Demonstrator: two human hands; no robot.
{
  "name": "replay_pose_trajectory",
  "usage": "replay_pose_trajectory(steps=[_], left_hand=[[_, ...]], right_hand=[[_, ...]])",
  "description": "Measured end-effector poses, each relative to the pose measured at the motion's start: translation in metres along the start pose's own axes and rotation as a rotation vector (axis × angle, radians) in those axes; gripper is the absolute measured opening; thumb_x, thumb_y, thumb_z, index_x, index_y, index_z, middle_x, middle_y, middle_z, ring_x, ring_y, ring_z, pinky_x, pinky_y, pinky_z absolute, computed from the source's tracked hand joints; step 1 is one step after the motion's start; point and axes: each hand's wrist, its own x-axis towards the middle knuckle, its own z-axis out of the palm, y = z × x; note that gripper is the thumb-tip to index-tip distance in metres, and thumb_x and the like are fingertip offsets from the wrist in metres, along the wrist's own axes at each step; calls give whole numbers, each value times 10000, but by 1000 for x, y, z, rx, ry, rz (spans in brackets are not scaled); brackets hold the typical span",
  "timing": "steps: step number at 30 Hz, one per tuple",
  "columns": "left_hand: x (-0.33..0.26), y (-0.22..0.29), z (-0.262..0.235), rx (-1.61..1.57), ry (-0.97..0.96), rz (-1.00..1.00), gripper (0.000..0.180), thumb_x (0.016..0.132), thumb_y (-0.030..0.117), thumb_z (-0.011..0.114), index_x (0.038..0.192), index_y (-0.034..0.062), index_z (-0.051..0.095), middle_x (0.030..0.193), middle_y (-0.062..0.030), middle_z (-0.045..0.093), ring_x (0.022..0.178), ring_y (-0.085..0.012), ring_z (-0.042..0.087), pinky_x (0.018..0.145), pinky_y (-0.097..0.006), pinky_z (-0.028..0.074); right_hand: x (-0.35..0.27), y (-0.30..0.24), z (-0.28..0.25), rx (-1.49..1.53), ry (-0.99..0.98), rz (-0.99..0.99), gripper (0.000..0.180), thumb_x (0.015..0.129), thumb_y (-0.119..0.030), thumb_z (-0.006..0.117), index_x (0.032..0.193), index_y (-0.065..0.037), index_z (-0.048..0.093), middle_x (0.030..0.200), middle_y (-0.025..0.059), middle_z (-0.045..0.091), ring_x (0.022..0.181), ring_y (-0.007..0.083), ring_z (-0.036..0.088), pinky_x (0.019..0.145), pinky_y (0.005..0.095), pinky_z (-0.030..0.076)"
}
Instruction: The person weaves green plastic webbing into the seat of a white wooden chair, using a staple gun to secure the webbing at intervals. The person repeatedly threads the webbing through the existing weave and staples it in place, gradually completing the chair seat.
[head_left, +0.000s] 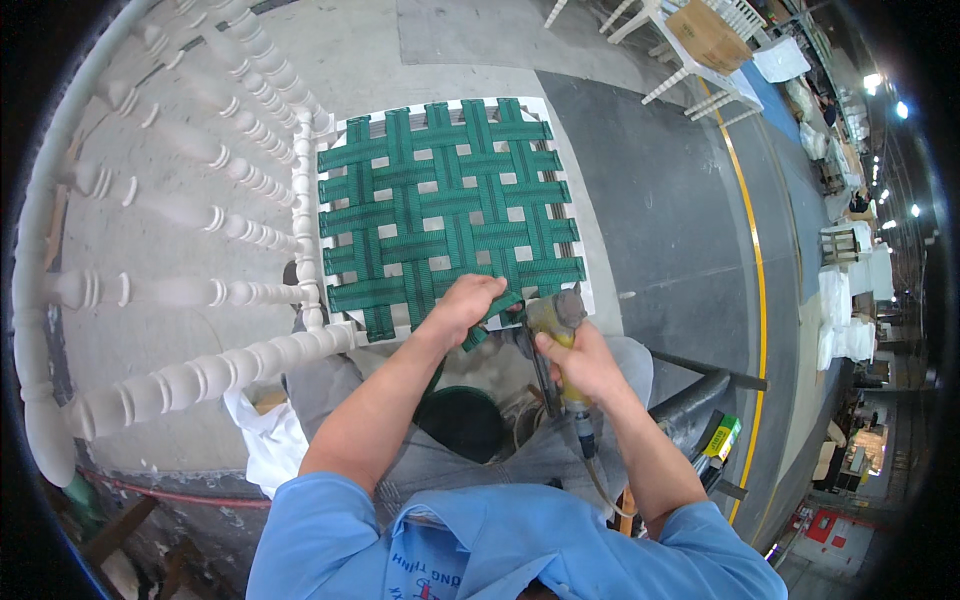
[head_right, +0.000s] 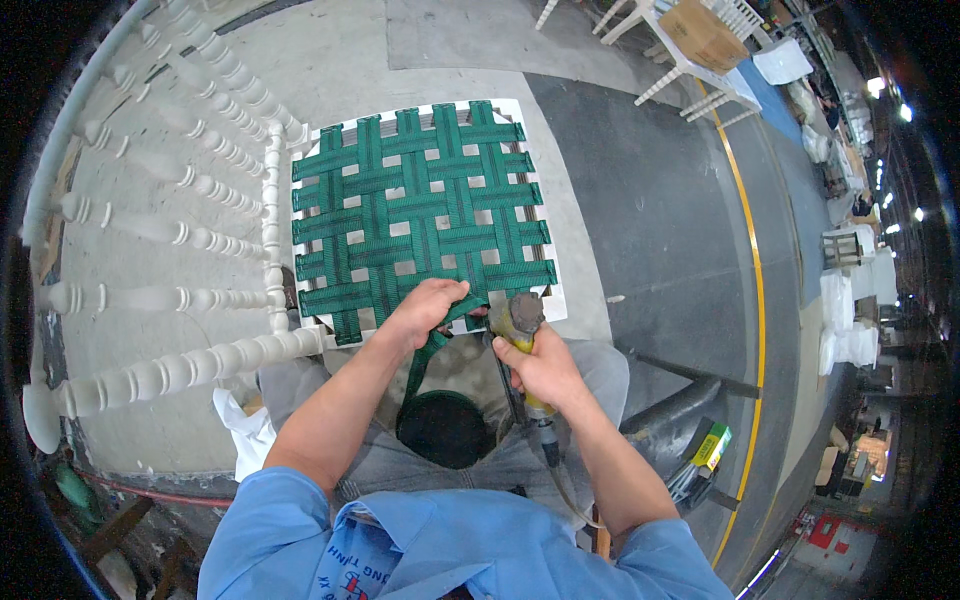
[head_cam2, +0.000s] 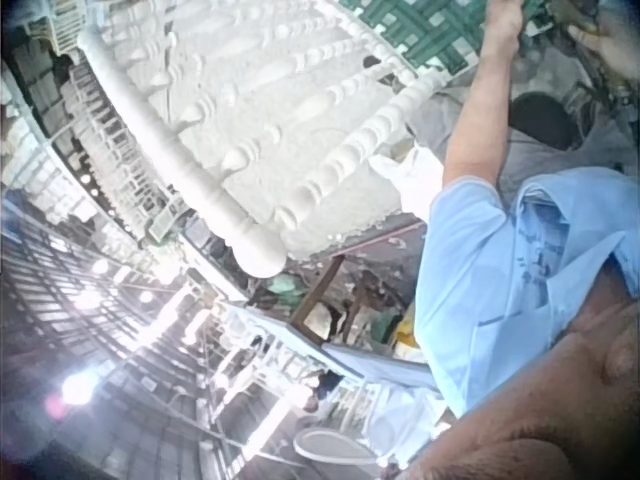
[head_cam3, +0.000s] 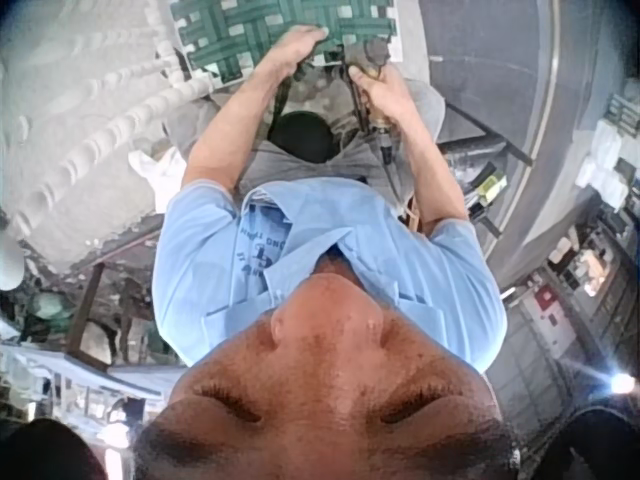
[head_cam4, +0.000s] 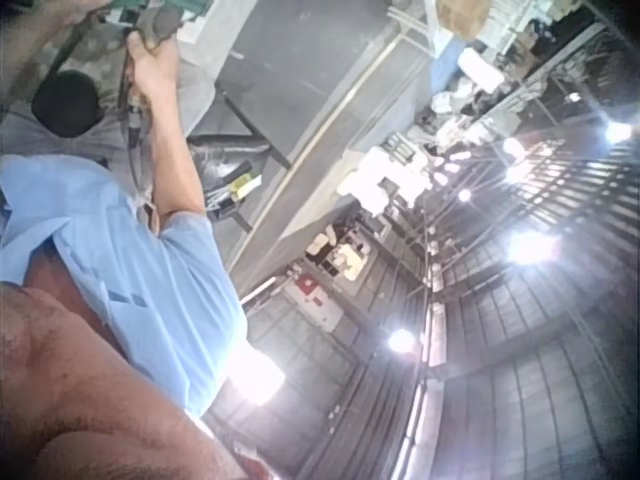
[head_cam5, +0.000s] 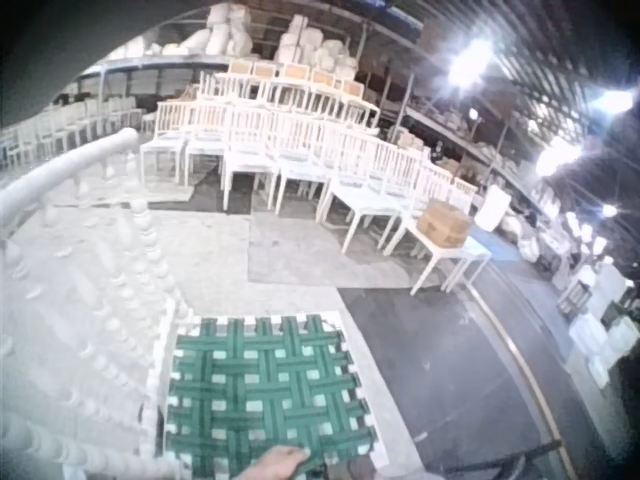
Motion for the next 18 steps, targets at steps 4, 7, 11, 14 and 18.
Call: replay_pose_trajectory(steps=[4,7,11,14,18], left_hand=[[5,-5,-2,24,31,48,367,1047,285,553,1076,-37,727,1041,-112,739,910,-197,660,829,-368,511],[5,1,0,-18,-9,2,359,1042,275,566,1106,-45,717,1081,-122,736,946,-197,663,830,-363,512],[5,1,-4,-20,19,-19,347,1035,264,590,1110,-48,721,1066,-119,745,909,-189,679,776,-356,537],[2,-2,-5,-92,28,-13,355,1042,255,566,1097,-59,722,1057,-137,745,904,-210,691,791,-378,550],[-1,4,-8,-129,-71,-12,336,1040,237,583,1127,-58,717,1050,-127,751,887,-196,700,800,-351,562]], right_hand=[[-3,-5,12,-6,10,-14,332,982,-253,707,1166,-18,563,795,22,625,543,107,566,483,292,467],[-1,0,12,-25,30,3,376,970,-274,724,1190,-18,558,809,30,639,551,109,577,487,288,473],[-5,-3,14,25,-20,-47,432,950,-299,750,1207,-17,549,826,39,654,559,110,586,492,287,482],[-9,-11,26,-83,9,14,404,962,-273,737,1215,-19,550,829,38,655,557,111,583,492,292,484],[-15,-12,26,-24,37,20,363,981,-252,717,1200,-4,568,848,44,660,563,116,589,497,291,491]])
